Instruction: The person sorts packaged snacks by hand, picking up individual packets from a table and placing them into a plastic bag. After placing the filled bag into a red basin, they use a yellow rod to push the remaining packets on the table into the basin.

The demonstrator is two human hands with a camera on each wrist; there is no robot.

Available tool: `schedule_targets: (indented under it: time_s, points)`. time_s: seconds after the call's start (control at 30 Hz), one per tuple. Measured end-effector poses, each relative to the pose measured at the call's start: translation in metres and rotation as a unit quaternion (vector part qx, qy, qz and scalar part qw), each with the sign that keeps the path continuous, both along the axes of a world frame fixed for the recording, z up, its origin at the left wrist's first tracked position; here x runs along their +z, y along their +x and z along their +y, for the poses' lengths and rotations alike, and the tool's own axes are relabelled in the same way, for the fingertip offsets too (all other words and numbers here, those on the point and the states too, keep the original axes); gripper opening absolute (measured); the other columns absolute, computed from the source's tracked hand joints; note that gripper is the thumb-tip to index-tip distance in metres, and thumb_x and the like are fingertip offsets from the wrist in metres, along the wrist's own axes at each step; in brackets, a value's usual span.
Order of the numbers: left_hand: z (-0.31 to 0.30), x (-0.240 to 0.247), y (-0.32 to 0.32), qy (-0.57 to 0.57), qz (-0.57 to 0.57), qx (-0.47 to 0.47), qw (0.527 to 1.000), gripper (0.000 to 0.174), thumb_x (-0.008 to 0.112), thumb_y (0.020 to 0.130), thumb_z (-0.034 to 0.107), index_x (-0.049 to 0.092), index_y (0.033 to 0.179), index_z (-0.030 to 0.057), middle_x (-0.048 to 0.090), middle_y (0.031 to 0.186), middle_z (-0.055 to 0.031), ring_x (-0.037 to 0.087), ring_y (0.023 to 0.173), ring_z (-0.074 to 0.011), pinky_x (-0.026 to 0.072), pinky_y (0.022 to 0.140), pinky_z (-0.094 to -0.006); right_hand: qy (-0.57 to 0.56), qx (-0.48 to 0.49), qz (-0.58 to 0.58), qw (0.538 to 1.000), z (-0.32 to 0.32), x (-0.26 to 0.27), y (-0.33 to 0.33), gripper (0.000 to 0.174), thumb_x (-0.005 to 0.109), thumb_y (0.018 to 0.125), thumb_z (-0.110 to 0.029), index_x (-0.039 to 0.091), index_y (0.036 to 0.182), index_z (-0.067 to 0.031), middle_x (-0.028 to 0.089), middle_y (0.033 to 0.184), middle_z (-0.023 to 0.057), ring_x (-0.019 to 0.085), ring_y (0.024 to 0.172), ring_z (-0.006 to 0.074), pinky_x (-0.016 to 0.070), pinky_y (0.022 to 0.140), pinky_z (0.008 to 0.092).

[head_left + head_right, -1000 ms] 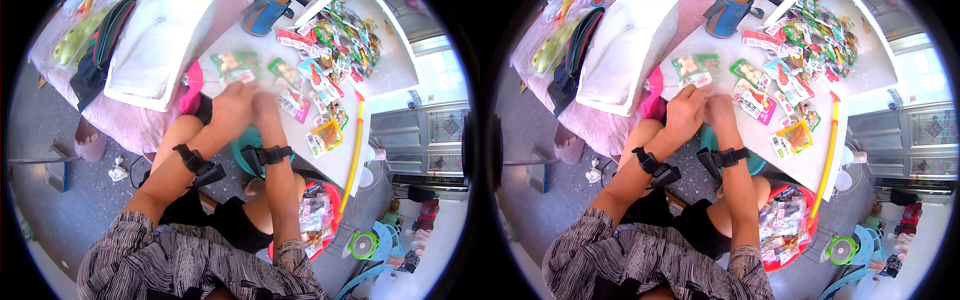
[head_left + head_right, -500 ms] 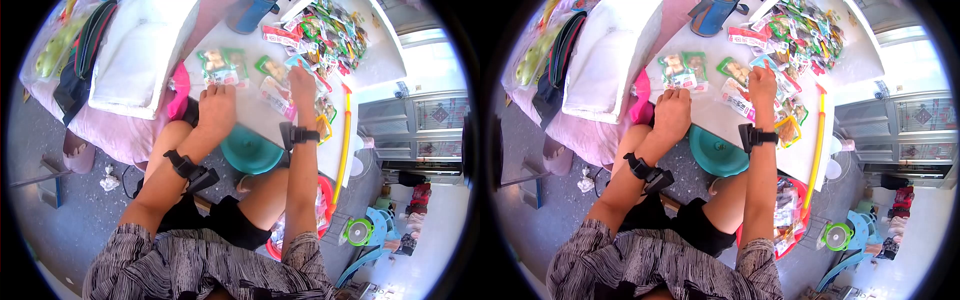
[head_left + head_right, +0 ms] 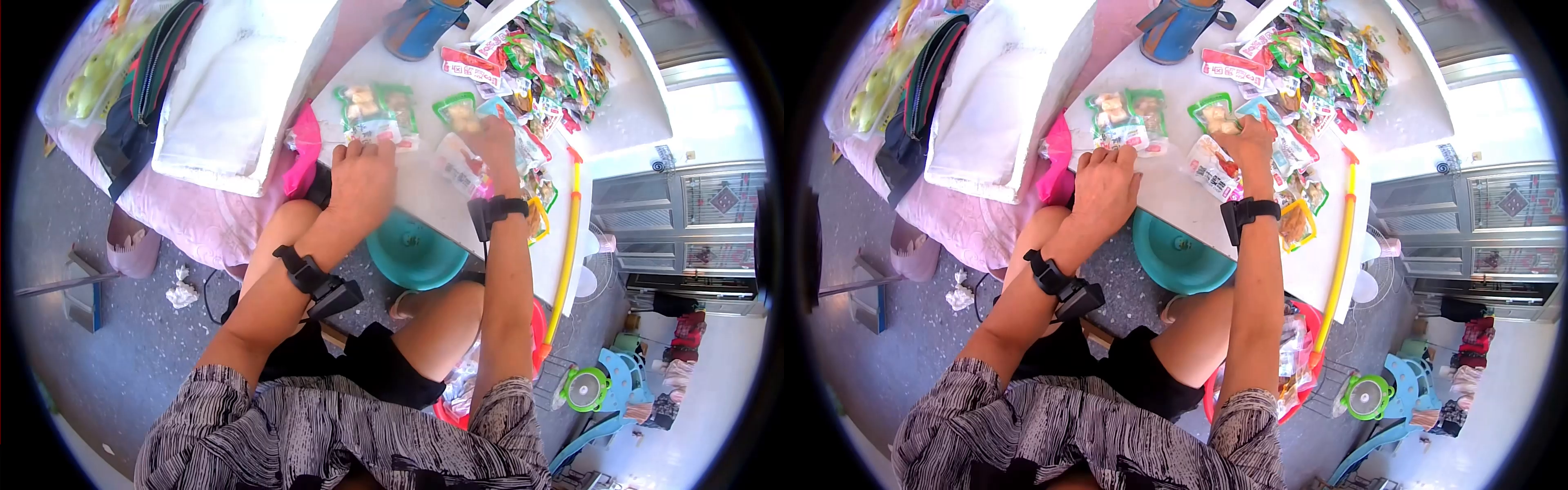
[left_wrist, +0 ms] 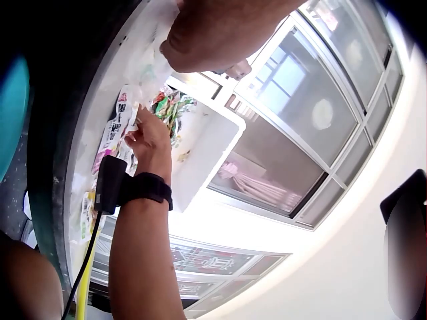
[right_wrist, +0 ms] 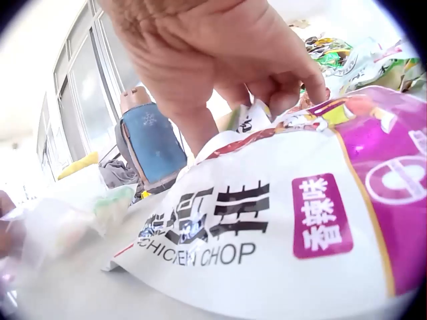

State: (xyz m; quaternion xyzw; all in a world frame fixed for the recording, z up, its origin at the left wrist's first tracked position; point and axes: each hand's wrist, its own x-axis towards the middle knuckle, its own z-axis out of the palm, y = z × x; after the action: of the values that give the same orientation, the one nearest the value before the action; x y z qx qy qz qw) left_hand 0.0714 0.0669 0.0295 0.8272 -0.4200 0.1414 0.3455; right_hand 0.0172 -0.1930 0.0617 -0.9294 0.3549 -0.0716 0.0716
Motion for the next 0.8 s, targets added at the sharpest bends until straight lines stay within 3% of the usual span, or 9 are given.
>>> schedule_targets:
  time_s: [0.03,0.13,0.23,0.3,0.43,0.53,0.67,0.7,0.8]
  points:
    - [0.001,0.000,0.001,0.007,-0.008,-0.004,1.000,0.010,0.060,0.079,0.009,0.054,0.085,0.0029,0.063,0.079,-0.0159,0.059,0.079,-0.0337,0.0442,0.071,-0.0453,-0.026,0.007,-0.018,0.999,0.003,0.001,-0.002,0.050,0.077,0.062,-0.038,0.064,0.092,0.0007,0.066,0.090,0.0205,0.061,0.093,0.0351,0.0463,0.086,0.0413]
    - [0.002,-0.005,0.003,0.025,-0.026,-0.008,0.999,0.006,0.060,0.078,0.008,0.056,0.080,0.0036,0.063,0.078,-0.0152,0.059,0.078,-0.0334,0.0442,0.071,-0.0449,-0.165,0.058,-0.232,0.957,0.014,-0.003,-0.013,0.045,0.081,0.060,-0.031,0.063,0.089,-0.0003,0.065,0.086,0.0198,0.060,0.091,0.0335,0.0473,0.084,0.0397]
    - [0.000,-0.008,0.003,0.007,-0.025,-0.005,1.000,0.005,0.060,0.078,0.008,0.058,0.076,0.0036,0.063,0.075,-0.0148,0.060,0.076,-0.0334,0.0446,0.070,-0.0451,-0.047,-0.012,-0.323,0.945,0.044,0.024,-0.030,0.039,0.082,0.064,-0.021,0.064,0.092,-0.0003,0.067,0.084,0.0150,0.063,0.085,0.0249,0.0495,0.077,0.0341]
    - [-0.002,-0.007,0.006,-0.011,-0.017,-0.003,1.000,0.006,0.060,0.079,0.008,0.059,0.076,0.0034,0.062,0.072,-0.0148,0.060,0.072,-0.0336,0.0451,0.068,-0.0453,0.167,-0.022,-0.350,0.921,0.081,0.059,-0.048,0.036,0.080,0.069,-0.018,0.065,0.096,0.0000,0.068,0.084,0.0097,0.063,0.080,0.0174,0.0496,0.072,0.0295]
    - [-0.002,-0.006,0.011,-0.053,0.008,-0.015,0.998,0.007,0.060,0.081,0.008,0.060,0.076,0.0030,0.062,0.068,-0.0151,0.060,0.064,-0.0342,0.0460,0.061,-0.0452,0.436,0.017,-0.358,0.826,0.115,0.047,-0.087,0.028,0.076,0.076,-0.010,0.066,0.100,0.0005,0.066,0.085,0.0009,0.059,0.072,0.0055,0.0480,0.064,0.0212]
    - [-0.001,-0.002,0.012,-0.087,0.025,-0.030,0.995,0.006,0.060,0.081,0.007,0.060,0.076,0.0027,0.062,0.067,-0.0148,0.060,0.061,-0.0344,0.0457,0.057,-0.0447,0.520,0.073,-0.278,0.804,0.121,0.025,-0.101,0.027,0.074,0.076,-0.010,0.066,0.100,0.0004,0.066,0.085,0.0009,0.059,0.071,0.0054,0.0484,0.064,0.0217]
    - [-0.002,0.000,0.007,-0.105,0.032,-0.029,0.994,0.004,0.060,0.081,0.006,0.062,0.080,0.0024,0.063,0.070,-0.0146,0.060,0.064,-0.0350,0.0467,0.061,-0.0443,0.508,0.054,-0.218,0.832,0.127,0.008,-0.102,0.029,0.074,0.076,-0.012,0.067,0.101,0.0000,0.065,0.081,-0.0011,0.057,0.067,0.0046,0.0465,0.057,0.0202]
    - [-0.001,0.000,0.006,-0.093,0.018,-0.030,0.995,0.004,0.060,0.080,0.005,0.063,0.082,0.0025,0.063,0.072,-0.0143,0.060,0.067,-0.0347,0.0470,0.063,-0.0441,0.538,0.070,-0.267,0.797,0.131,0.004,-0.100,0.035,0.075,0.075,-0.019,0.067,0.105,-0.0021,0.064,0.078,-0.0018,0.055,0.063,0.0041,0.0435,0.051,0.0199]
    - [0.001,0.003,0.001,-0.076,-0.026,-0.035,0.996,0.010,0.060,0.079,0.004,0.064,0.087,0.0028,0.065,0.081,-0.0134,0.061,0.075,-0.0339,0.0475,0.069,-0.0433,0.480,0.030,-0.207,0.852,0.134,0.011,-0.089,0.039,0.075,0.075,-0.025,0.068,0.108,-0.0052,0.064,0.077,-0.0015,0.055,0.062,0.0046,0.0426,0.048,0.0210]
